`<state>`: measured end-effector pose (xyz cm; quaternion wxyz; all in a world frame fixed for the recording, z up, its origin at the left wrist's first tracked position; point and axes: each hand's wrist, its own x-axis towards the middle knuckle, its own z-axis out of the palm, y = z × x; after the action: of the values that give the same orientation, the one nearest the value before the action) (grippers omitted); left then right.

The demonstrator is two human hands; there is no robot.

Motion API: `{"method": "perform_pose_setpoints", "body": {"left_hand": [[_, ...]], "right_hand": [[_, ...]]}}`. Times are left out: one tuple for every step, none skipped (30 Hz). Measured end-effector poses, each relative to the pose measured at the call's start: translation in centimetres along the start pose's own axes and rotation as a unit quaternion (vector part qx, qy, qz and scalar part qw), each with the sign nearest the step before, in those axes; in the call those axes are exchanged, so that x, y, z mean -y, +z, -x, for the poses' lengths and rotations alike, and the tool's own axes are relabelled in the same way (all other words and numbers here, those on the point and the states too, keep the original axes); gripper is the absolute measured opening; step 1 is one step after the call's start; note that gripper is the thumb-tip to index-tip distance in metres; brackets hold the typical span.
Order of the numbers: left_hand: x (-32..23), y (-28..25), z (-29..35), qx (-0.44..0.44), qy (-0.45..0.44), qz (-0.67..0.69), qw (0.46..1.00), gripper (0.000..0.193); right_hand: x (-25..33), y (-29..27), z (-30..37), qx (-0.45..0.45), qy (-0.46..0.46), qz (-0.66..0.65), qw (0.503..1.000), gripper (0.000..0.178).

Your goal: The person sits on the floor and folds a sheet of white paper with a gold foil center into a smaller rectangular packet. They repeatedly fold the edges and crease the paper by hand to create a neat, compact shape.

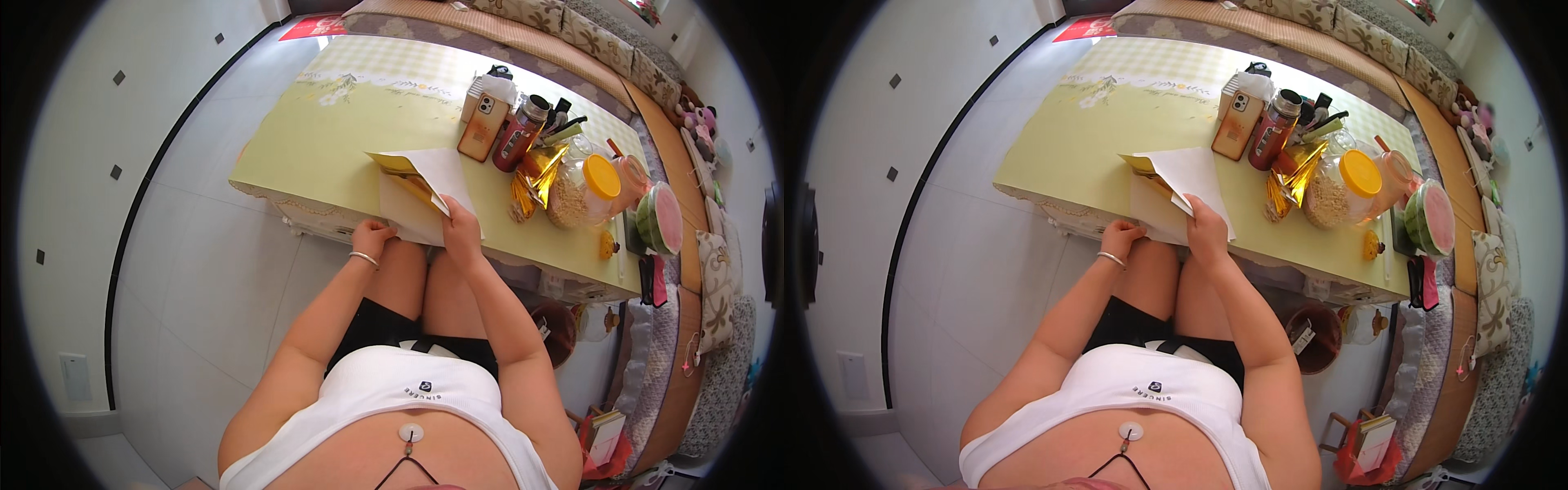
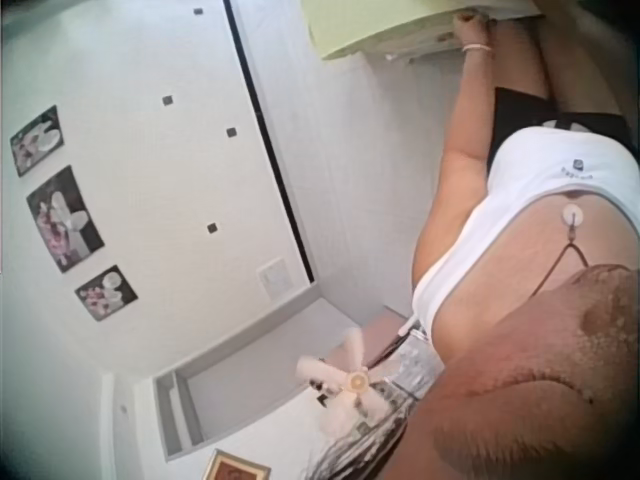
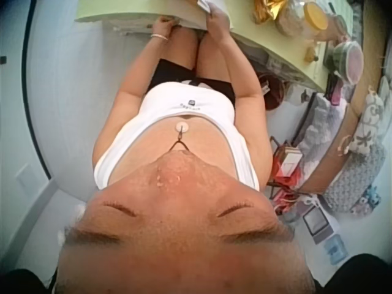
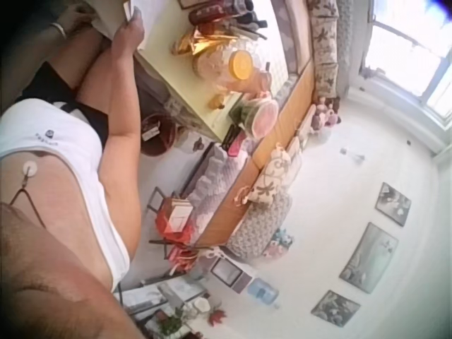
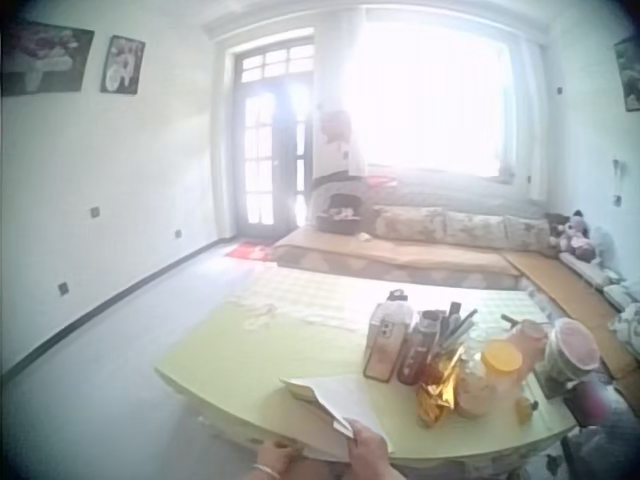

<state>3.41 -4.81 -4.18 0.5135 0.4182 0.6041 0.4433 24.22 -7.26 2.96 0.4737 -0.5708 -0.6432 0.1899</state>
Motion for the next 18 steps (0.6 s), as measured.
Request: {"method": "perform_pose_setpoints", "body": {"left_hand": [[0.3,0.2,-0.3,-0.002,-0.016,0.058,0.998,0.020],[0.6,0.2,-0.5,-0.004,-0.032,0.116,0.993,0.020],[0.9,-0.3,-0.8,0.019,-0.052,0.131,0.990,0.021],[0.5,-0.9,-0.7,0.044,-0.074,0.145,0.986,0.022],[0.2,-1.2,-0.5,0.069,-0.096,0.159,0.980,0.023],[-0.1,-1.2,-0.2,0.081,-0.109,0.181,0.974,0.024],[-0.9,-1.6,0.5,0.088,-0.122,0.202,0.968,0.024],[-1.2,-2.0,1.0,0.096,-0.135,0.223,0.961,0.025],[-1.1,-2.3,1.2,0.106,-0.138,0.222,0.960,0.024],[-1.4,-2.6,1.4,0.114,-0.138,0.220,0.959,0.023],[-1.8,-2.8,1.6,0.123,-0.138,0.219,0.958,0.022],[-2.2,-2.9,1.9,0.131,-0.156,0.258,0.944,0.022],[-3.7,-2.8,2.9,0.139,-0.174,0.297,0.928,0.021],[-4.6,-2.8,3.5,0.147,-0.190,0.337,0.910,0.020],[-3.1,-3.2,2.5,0.173,-0.184,0.336,0.907,0.022],[-3.3,-2.9,2.6,0.188,-0.179,0.350,0.900,0.022],[-3.5,-2.6,2.7,0.203,-0.173,0.363,0.893,0.021],[-3.8,-2.4,2.9,0.218,-0.168,0.377,0.884,0.021]], "right_hand": [[0.0,0.1,-0.1,0.008,0.001,0.002,1.000,0.036],[0.0,0.1,-0.1,0.017,0.002,0.004,1.000,0.036],[0.1,0.1,-0.1,0.029,0.008,0.004,1.000,0.036],[0.2,0.0,0.0,0.040,0.016,0.006,0.999,0.036],[0.2,-0.1,0.0,0.052,0.024,0.007,0.998,0.036],[0.3,-0.4,0.0,0.072,0.038,0.002,0.997,0.035],[0.6,-0.5,0.0,0.093,0.050,-0.007,0.994,0.034],[0.7,-0.5,0.1,0.114,0.063,-0.016,0.991,0.034],[0.2,-0.3,0.3,0.125,0.025,0.015,0.992,0.035],[-0.1,-0.1,0.5,0.134,-0.016,0.043,0.990,0.037],[-0.3,0.1,0.8,0.143,-0.057,0.072,0.985,0.040],[-0.6,0.3,1.3,0.164,-0.079,0.115,0.977,0.044],[0.3,0.2,1.8,0.186,-0.101,0.159,0.964,0.049],[1.2,0.2,2.2,0.206,-0.124,0.203,0.949,0.054],[1.7,0.3,2.4,0.224,-0.125,0.208,0.944,0.068],[1.6,0.5,2.5,0.207,-0.133,0.230,0.942,0.066],[1.3,0.8,2.5,0.190,-0.140,0.252,0.938,0.065],[0.9,1.0,2.6,0.173,-0.147,0.274,0.934,0.063]]}}
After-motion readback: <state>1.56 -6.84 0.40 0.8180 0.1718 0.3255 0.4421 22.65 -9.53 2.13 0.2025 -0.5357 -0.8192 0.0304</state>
